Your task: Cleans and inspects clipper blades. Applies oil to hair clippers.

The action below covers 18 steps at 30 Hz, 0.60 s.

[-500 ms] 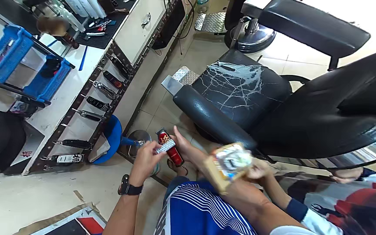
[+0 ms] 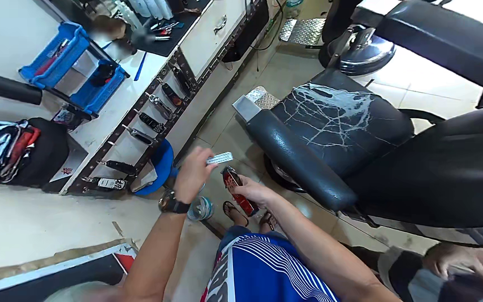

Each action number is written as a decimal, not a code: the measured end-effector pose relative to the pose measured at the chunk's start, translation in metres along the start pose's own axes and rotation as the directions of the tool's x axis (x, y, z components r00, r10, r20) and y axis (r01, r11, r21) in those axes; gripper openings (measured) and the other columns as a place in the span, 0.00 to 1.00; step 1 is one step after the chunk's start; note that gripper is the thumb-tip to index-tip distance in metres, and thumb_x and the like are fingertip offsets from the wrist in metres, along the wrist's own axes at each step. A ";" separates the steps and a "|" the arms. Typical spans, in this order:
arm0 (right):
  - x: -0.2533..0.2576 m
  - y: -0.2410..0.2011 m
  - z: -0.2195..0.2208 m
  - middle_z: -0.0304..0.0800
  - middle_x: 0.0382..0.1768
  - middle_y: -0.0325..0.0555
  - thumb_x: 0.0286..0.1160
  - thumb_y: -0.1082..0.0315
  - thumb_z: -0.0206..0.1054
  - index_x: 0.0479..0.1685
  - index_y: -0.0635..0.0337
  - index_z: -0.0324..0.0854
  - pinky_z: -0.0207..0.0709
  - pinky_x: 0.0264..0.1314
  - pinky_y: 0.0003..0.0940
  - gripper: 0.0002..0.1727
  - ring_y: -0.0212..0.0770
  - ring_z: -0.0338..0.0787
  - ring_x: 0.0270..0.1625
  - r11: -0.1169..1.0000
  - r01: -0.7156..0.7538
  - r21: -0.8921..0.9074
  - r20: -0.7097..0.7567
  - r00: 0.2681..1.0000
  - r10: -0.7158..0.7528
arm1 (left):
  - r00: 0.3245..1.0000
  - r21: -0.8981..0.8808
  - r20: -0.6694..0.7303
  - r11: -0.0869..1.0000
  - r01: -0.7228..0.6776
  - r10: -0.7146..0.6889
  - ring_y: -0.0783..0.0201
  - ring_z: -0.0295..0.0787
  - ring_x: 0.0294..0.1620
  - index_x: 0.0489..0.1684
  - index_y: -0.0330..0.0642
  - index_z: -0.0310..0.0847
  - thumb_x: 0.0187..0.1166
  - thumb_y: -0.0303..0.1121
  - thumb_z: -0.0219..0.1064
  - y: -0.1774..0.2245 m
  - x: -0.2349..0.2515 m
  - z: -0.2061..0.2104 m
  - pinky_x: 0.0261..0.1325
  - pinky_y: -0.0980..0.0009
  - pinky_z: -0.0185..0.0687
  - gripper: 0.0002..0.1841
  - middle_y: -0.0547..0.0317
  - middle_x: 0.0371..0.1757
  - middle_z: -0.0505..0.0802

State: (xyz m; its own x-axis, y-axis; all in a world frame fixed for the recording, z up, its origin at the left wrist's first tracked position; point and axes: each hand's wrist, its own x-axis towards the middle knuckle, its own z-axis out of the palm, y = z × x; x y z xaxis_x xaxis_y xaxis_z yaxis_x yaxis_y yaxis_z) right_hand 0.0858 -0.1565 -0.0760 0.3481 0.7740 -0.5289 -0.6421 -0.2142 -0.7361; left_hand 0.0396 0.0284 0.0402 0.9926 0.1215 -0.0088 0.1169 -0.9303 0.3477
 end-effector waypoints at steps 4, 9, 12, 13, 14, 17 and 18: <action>0.002 -0.007 0.008 0.85 0.41 0.50 0.82 0.69 0.65 0.71 0.64 0.67 0.88 0.40 0.34 0.22 0.38 0.90 0.34 0.988 -0.041 -0.150 -0.023 0.999 0.038 | 0.940 0.137 0.331 0.982 -0.131 0.079 0.43 0.90 0.53 0.57 0.41 0.87 0.76 0.31 0.75 0.024 0.023 0.023 0.53 0.44 0.88 0.13 0.42 0.56 0.87; -0.001 -0.006 -0.001 0.84 0.44 0.51 0.84 0.67 0.63 0.76 0.61 0.64 0.88 0.40 0.33 0.24 0.39 0.90 0.35 0.982 -0.103 -0.157 -0.067 0.993 0.093 | 0.919 0.351 0.381 0.936 -0.041 -0.103 0.37 0.90 0.50 0.60 0.38 0.85 0.73 0.26 0.75 0.019 0.040 0.008 0.48 0.42 0.89 0.17 0.36 0.60 0.86; -0.002 -0.003 -0.005 0.83 0.43 0.50 0.84 0.68 0.63 0.75 0.61 0.64 0.89 0.39 0.33 0.24 0.39 0.90 0.34 0.992 -0.091 -0.092 -0.075 0.994 0.084 | 0.945 0.314 0.321 0.948 -0.052 -0.055 0.40 0.91 0.47 0.57 0.40 0.85 0.73 0.30 0.77 0.035 0.032 0.011 0.46 0.44 0.90 0.16 0.39 0.56 0.86; -0.002 -0.003 -0.005 0.83 0.43 0.50 0.84 0.68 0.63 0.75 0.61 0.63 0.89 0.39 0.34 0.24 0.39 0.90 0.34 0.995 -0.075 -0.071 -0.067 0.995 0.071 | 0.949 0.270 0.315 0.958 -0.093 0.004 0.42 0.90 0.44 0.54 0.41 0.86 0.71 0.29 0.79 0.040 0.024 0.015 0.42 0.46 0.90 0.15 0.40 0.54 0.86; -0.003 -0.004 -0.006 0.84 0.43 0.50 0.84 0.68 0.63 0.76 0.60 0.63 0.89 0.39 0.34 0.24 0.39 0.90 0.35 0.997 -0.060 -0.050 -0.058 0.997 0.057 | 0.943 0.239 0.332 0.963 -0.124 0.040 0.43 0.90 0.44 0.54 0.41 0.87 0.71 0.29 0.79 0.040 0.021 0.018 0.43 0.47 0.90 0.15 0.42 0.53 0.87; -0.007 -0.002 -0.013 0.84 0.47 0.51 0.86 0.68 0.62 0.79 0.58 0.60 0.90 0.42 0.37 0.26 0.41 0.91 0.38 0.999 -0.047 0.024 -0.036 0.998 0.048 | 0.950 0.178 0.311 0.982 -0.058 0.000 0.39 0.89 0.47 0.52 0.38 0.86 0.69 0.27 0.80 0.017 0.012 0.008 0.47 0.42 0.88 0.15 0.38 0.52 0.87; -0.009 0.000 -0.016 0.84 0.48 0.51 0.87 0.68 0.61 0.80 0.58 0.59 0.90 0.43 0.38 0.25 0.42 0.92 0.39 0.998 -0.036 0.060 -0.031 0.999 0.038 | 0.964 0.183 0.260 0.983 0.010 -0.058 0.37 0.89 0.48 0.51 0.37 0.86 0.69 0.27 0.80 0.008 0.010 0.003 0.47 0.41 0.88 0.15 0.37 0.52 0.88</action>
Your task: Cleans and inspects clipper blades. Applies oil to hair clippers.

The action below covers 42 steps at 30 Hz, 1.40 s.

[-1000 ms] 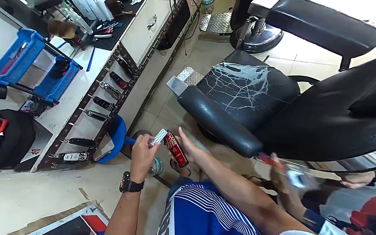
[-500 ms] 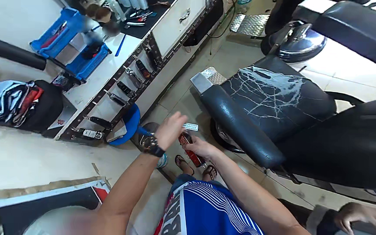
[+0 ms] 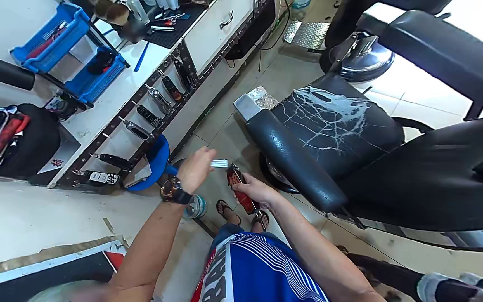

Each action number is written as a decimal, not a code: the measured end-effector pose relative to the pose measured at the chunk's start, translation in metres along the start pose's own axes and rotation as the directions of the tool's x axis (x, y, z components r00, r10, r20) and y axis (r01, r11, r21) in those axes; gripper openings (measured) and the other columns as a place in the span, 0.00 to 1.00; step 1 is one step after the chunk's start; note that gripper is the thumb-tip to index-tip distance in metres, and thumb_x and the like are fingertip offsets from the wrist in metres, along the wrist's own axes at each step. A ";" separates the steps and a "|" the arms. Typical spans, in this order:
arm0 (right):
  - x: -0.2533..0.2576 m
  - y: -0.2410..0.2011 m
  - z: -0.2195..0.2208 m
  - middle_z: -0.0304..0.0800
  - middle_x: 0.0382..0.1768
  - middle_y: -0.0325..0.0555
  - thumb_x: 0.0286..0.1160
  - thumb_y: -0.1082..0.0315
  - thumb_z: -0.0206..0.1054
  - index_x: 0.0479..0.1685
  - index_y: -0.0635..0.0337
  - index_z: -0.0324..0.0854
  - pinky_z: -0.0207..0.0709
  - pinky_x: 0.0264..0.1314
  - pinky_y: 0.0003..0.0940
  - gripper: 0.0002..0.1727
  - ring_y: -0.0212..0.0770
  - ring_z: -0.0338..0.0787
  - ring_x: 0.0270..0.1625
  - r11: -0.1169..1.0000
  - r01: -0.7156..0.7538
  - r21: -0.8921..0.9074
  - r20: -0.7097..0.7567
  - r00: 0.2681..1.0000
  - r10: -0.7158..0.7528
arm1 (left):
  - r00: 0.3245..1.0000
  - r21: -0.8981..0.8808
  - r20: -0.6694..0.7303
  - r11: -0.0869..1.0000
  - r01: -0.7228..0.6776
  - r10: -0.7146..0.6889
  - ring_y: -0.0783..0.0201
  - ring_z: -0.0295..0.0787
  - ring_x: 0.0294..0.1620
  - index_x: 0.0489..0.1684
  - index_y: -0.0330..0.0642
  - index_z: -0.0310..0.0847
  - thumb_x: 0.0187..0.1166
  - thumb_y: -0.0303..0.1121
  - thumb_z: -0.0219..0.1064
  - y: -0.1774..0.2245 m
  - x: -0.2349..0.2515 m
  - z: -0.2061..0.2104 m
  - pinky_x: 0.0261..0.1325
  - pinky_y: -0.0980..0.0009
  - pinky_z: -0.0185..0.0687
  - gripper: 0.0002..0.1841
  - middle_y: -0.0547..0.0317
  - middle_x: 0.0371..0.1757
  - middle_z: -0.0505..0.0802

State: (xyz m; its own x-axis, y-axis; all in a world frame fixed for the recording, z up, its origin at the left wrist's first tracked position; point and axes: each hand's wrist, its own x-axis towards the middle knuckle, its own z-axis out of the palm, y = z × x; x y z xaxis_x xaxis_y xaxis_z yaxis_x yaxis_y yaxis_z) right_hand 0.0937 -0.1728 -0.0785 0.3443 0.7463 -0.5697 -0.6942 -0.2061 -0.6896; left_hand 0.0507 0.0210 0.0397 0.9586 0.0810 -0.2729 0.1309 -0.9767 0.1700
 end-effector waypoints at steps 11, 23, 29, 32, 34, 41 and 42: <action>-0.007 -0.004 -0.006 0.87 0.56 0.55 0.89 0.69 0.56 0.81 0.55 0.60 0.92 0.48 0.47 0.24 0.51 0.93 0.51 0.956 0.070 0.284 0.044 0.995 -0.086 | 0.955 -0.393 -0.218 0.914 0.100 -0.199 0.56 0.89 0.39 0.50 0.38 0.86 0.74 0.35 0.78 -0.009 -0.001 0.045 0.47 0.54 0.89 0.13 0.49 0.45 0.88; -0.007 -0.017 0.002 0.92 0.46 0.52 0.76 0.66 0.67 0.74 0.63 0.67 0.88 0.40 0.33 0.28 0.41 0.93 0.38 0.971 0.235 0.042 -0.053 0.971 -0.233 | 0.951 -0.518 -0.225 0.852 0.068 -0.213 0.61 0.91 0.47 0.55 0.39 0.88 0.78 0.40 0.73 -0.002 -0.011 0.030 0.57 0.64 0.89 0.16 0.50 0.52 0.90; -0.022 -0.027 0.004 0.90 0.44 0.55 0.62 0.63 0.78 0.73 0.63 0.57 0.93 0.33 0.41 0.41 0.49 0.94 0.30 0.961 0.274 -0.048 -0.198 0.940 -0.278 | 0.877 -0.776 -0.153 0.605 0.178 -0.455 0.62 0.93 0.41 0.52 0.39 0.85 0.75 0.38 0.78 -0.041 -0.022 0.013 0.52 0.61 0.91 0.16 0.52 0.47 0.93; -0.022 -0.023 -0.006 0.91 0.57 0.55 0.67 0.54 0.75 0.75 0.62 0.60 0.91 0.35 0.36 0.41 0.44 0.95 0.34 0.914 0.389 0.115 -0.071 0.921 -0.383 | 0.911 -0.925 -0.106 0.376 0.057 -0.399 0.62 0.95 0.41 0.53 0.36 0.84 0.75 0.32 0.77 -0.036 -0.030 0.011 0.52 0.65 0.92 0.14 0.52 0.46 0.95; -0.018 -0.016 -0.016 0.93 0.56 0.53 0.65 0.38 0.75 0.79 0.59 0.66 0.86 0.29 0.29 0.47 0.38 0.91 0.30 0.902 0.354 0.246 0.085 0.919 -0.384 | 0.948 -0.958 -0.123 0.283 -0.037 -0.294 0.62 0.94 0.43 0.52 0.33 0.84 0.74 0.27 0.76 -0.023 -0.034 0.009 0.52 0.66 0.92 0.13 0.51 0.46 0.94; -0.013 0.001 -0.022 0.88 0.35 0.45 0.73 0.46 0.70 0.89 0.59 0.62 0.80 0.17 0.21 0.45 0.31 0.84 0.17 0.820 -0.101 0.564 0.703 0.579 -0.412 | 0.966 -0.833 -0.117 0.552 0.031 -0.230 0.64 0.92 0.41 0.53 0.39 0.88 0.74 0.33 0.77 -0.022 -0.021 0.007 0.51 0.62 0.90 0.13 0.55 0.44 0.94; -0.014 0.002 -0.022 0.88 0.31 0.43 0.72 0.45 0.69 0.90 0.58 0.61 0.80 0.15 0.22 0.46 0.30 0.83 0.15 0.810 -0.122 0.573 0.713 0.560 -0.421 | 0.969 -0.838 -0.120 0.545 0.018 -0.218 0.63 0.92 0.40 0.53 0.40 0.88 0.74 0.32 0.78 -0.020 -0.022 0.007 0.50 0.61 0.91 0.13 0.55 0.44 0.94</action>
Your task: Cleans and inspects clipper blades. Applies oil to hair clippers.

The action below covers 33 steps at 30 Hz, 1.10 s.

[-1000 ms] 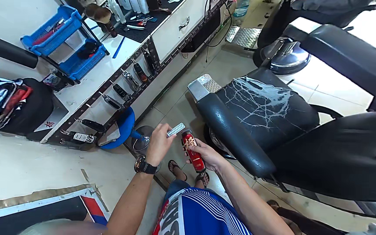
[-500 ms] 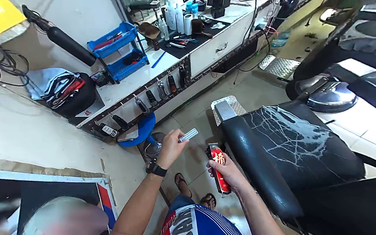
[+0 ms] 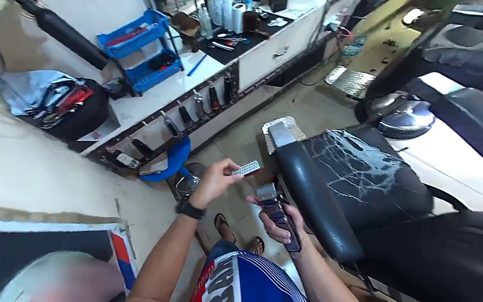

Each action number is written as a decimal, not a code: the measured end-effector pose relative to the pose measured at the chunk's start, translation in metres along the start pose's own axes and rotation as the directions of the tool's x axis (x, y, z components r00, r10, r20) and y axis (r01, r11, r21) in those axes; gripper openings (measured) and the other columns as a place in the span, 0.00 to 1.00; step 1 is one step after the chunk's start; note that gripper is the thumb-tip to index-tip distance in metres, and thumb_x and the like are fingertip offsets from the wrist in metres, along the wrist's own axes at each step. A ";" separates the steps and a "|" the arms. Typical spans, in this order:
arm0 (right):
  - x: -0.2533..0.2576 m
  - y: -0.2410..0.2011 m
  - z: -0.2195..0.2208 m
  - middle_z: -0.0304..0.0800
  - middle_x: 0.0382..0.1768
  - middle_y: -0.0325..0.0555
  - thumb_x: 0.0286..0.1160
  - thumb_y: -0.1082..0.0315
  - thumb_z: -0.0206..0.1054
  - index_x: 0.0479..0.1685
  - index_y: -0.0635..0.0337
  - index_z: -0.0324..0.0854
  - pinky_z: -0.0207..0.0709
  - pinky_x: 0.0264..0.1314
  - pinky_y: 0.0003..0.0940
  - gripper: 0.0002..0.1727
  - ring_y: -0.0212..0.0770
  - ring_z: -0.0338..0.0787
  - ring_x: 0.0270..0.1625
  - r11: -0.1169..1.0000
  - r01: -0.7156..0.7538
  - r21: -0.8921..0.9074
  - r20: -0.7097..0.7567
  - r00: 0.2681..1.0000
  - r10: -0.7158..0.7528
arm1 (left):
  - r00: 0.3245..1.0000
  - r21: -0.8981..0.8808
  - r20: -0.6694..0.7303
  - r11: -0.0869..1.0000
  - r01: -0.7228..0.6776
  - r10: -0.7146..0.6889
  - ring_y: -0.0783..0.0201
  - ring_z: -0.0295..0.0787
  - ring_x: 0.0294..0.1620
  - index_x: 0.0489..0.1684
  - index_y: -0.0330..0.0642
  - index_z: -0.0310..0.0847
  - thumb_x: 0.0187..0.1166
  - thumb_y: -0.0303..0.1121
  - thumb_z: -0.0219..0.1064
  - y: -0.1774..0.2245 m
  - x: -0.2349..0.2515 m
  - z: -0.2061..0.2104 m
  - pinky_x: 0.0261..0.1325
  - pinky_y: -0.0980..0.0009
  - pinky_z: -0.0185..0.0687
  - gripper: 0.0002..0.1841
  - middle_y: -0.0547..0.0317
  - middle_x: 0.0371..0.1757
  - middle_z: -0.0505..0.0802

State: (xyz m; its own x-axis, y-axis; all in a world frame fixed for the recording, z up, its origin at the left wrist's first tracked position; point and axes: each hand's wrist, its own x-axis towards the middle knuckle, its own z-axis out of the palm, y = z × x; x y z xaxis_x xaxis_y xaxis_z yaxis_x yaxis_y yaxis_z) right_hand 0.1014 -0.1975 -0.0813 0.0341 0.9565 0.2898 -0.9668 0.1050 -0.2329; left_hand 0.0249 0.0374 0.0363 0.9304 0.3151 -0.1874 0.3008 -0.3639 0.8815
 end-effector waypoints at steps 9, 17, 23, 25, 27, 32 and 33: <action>-0.005 -0.001 -0.008 0.86 0.19 0.37 0.72 0.40 0.64 0.92 0.55 0.60 0.79 0.12 0.23 0.48 0.31 0.83 0.11 0.995 -0.040 0.092 0.083 0.996 0.032 | 0.984 0.116 0.041 0.978 -0.175 0.171 0.66 0.91 0.38 0.48 0.42 0.90 0.70 0.34 0.81 0.015 0.000 0.002 0.44 0.66 0.92 0.13 0.58 0.44 0.93; -0.002 -0.008 -0.013 0.83 0.19 0.34 0.71 0.36 0.66 0.90 0.54 0.62 0.78 0.14 0.23 0.48 0.29 0.80 0.12 0.999 0.045 0.028 -0.014 0.999 -0.045 | 0.988 0.263 -0.086 0.960 -0.100 0.127 0.64 0.90 0.37 0.49 0.44 0.87 0.74 0.35 0.79 0.016 0.008 0.005 0.44 0.61 0.91 0.12 0.57 0.44 0.92; 0.015 -0.016 -0.013 0.86 0.26 0.39 0.60 0.17 0.60 0.56 0.56 0.85 0.78 0.21 0.21 0.48 0.29 0.82 0.19 0.967 0.247 -0.068 -0.485 0.839 -0.248 | 0.990 -0.188 0.010 0.973 -0.137 0.142 0.63 0.93 0.41 0.50 0.38 0.88 0.69 0.29 0.81 0.007 -0.016 0.064 0.48 0.65 0.94 0.14 0.55 0.47 0.93; 0.023 -0.023 -0.013 0.84 0.27 0.41 0.71 0.17 0.44 0.68 0.58 0.80 0.81 0.25 0.25 0.52 0.31 0.82 0.22 0.954 0.224 -0.197 -0.578 0.759 -0.298 | 0.989 -0.172 0.129 0.984 -0.050 0.073 0.66 0.93 0.41 0.49 0.38 0.89 0.69 0.32 0.82 -0.010 -0.028 0.077 0.48 0.68 0.93 0.15 0.56 0.47 0.93; 0.028 -0.032 -0.013 0.80 0.24 0.39 0.81 0.24 0.32 0.67 0.58 0.79 0.78 0.23 0.23 0.49 0.31 0.80 0.20 0.947 0.139 -0.288 -0.665 0.683 -0.303 | 0.946 -0.154 0.323 0.987 0.037 0.015 0.68 0.92 0.40 0.50 0.38 0.89 0.68 0.32 0.82 -0.023 -0.042 0.074 0.48 0.69 0.92 0.15 0.58 0.46 0.93; 0.039 -0.038 -0.009 0.84 0.27 0.44 0.87 0.35 0.50 0.52 0.61 0.79 0.86 0.28 0.27 0.33 0.35 0.87 0.24 0.949 0.260 -0.177 -0.800 0.523 -0.293 | 0.951 -0.292 0.307 0.955 0.058 0.036 0.65 0.94 0.40 0.51 0.35 0.83 0.69 0.25 0.79 -0.025 -0.058 0.054 0.46 0.68 0.93 0.15 0.55 0.44 0.94; 0.043 -0.038 -0.008 0.85 0.29 0.44 0.85 0.38 0.56 0.49 0.58 0.77 0.87 0.29 0.28 0.29 0.36 0.88 0.25 0.933 0.335 -0.130 -0.817 0.497 -0.293 | 0.975 -0.335 0.217 0.942 0.024 0.052 0.63 0.94 0.41 0.51 0.34 0.82 0.69 0.24 0.79 -0.018 -0.058 0.054 0.48 0.67 0.93 0.15 0.54 0.45 0.94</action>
State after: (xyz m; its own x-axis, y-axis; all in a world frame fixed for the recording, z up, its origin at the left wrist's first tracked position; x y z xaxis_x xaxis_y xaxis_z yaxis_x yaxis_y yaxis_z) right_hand 0.1415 -0.1584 -0.0676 0.5069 0.6673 -0.5457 -0.8576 0.4541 -0.2413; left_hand -0.0232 -0.0216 0.0081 0.9680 0.0983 -0.2309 0.2358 -0.0417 0.9709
